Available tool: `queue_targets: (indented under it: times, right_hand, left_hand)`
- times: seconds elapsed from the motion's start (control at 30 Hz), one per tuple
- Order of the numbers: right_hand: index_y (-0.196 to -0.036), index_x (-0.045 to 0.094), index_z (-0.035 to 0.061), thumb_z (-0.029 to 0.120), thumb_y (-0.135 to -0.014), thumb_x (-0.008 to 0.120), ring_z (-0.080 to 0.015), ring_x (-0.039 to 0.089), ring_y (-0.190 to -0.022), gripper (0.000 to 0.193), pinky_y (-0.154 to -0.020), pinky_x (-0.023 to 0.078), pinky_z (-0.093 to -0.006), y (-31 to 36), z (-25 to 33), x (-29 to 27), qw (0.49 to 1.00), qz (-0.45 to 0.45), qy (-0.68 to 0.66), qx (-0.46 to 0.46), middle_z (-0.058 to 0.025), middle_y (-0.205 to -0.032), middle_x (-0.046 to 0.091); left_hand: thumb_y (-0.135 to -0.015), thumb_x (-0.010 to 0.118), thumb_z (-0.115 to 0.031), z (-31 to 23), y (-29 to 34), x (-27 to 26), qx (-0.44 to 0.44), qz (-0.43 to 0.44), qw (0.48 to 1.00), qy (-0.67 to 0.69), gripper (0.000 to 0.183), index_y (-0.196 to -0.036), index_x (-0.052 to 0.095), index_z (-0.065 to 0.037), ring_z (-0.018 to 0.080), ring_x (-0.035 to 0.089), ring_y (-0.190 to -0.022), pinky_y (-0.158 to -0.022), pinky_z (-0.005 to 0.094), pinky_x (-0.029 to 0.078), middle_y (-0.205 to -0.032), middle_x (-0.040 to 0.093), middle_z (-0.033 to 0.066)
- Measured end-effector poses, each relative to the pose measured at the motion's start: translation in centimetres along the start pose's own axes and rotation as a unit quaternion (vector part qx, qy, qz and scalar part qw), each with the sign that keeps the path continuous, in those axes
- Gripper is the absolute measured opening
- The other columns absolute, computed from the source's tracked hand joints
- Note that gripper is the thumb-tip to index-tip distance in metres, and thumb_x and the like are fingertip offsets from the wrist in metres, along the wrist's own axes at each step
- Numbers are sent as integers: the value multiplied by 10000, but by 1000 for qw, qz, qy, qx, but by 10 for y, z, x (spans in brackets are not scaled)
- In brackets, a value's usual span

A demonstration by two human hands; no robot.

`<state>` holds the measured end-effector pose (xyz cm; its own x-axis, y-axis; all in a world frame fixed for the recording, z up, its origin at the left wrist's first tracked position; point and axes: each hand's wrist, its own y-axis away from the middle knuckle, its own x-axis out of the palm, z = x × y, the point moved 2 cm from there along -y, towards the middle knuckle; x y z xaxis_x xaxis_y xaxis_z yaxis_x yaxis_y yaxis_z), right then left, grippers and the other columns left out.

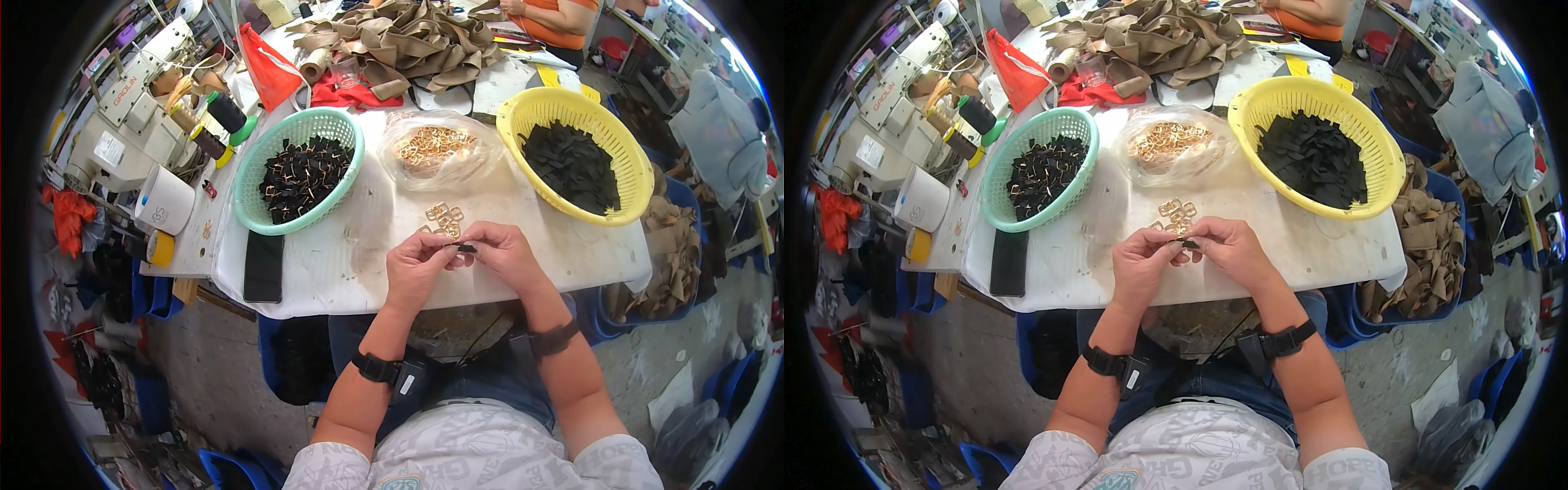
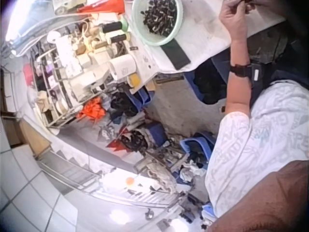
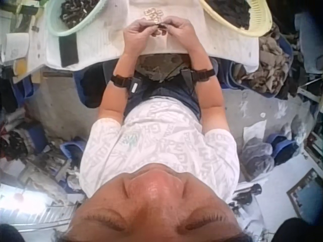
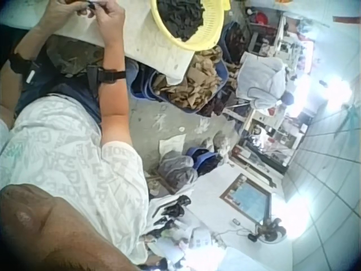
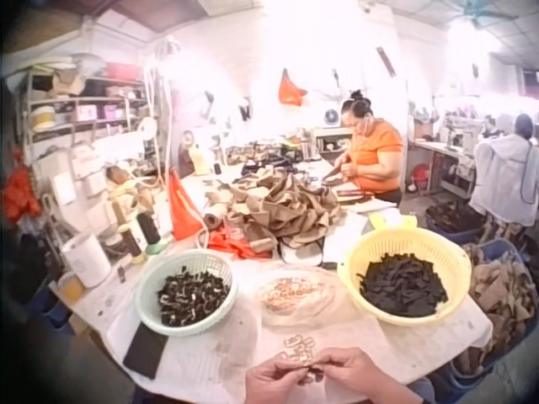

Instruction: The recorder is manually attaching small metallic buckles to black fabric straps/loops at a workstation in a shoe factory environment.

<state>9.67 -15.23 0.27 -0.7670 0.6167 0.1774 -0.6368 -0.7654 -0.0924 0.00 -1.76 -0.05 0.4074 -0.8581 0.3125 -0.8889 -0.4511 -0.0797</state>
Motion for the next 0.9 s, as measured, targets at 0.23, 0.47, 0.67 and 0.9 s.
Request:
queue_targets:
  times: [0.23, 0.47, 0.67, 0.9]
  right_hand:
    - [-900, 650, -11, 34, -868, 629, -67, 564, -674, 59, -620, 457, -210, 0, -1, 3, 998, -16, 56, 11, -2, -770, 627]
    - [-915, 633, -19, 26, -881, 599, -66, 561, -670, 66, -607, 451, -208, 2, 0, 4, 998, -30, 45, 16, -2, -769, 616]
    - [-921, 627, -21, 22, -885, 591, -67, 564, -671, 66, -608, 453, -208, 3, 1, 1, 999, -41, 16, 23, -5, -785, 615]
    - [-938, 619, -18, 26, -889, 588, -69, 569, -673, 73, -610, 457, -210, 4, -1, -1, 999, -37, 18, 23, -5, -794, 613]
  left_hand:
    - [-852, 598, 67, 3, 0, 0, -7, -17, 1000, -20, 103, -931, 661, 49, 132, 667, -667, -615, 233, 553, -820, 685, 93]
    - [-853, 575, 58, 0, 3, 3, -24, -15, 999, -20, 164, -1002, 644, 69, 162, 686, -728, -658, 257, 562, -853, 691, 123]
    - [-856, 536, 42, 0, 0, -4, -30, 20, 999, 14, 223, -1059, 607, 98, 212, 697, -773, -690, 295, 573, -908, 686, 180]
    - [-885, 566, -16, -2, -1, -1, -26, 31, 999, 26, 177, -1020, 624, 83, 190, 690, -748, -686, 293, 571, -889, 690, 153]
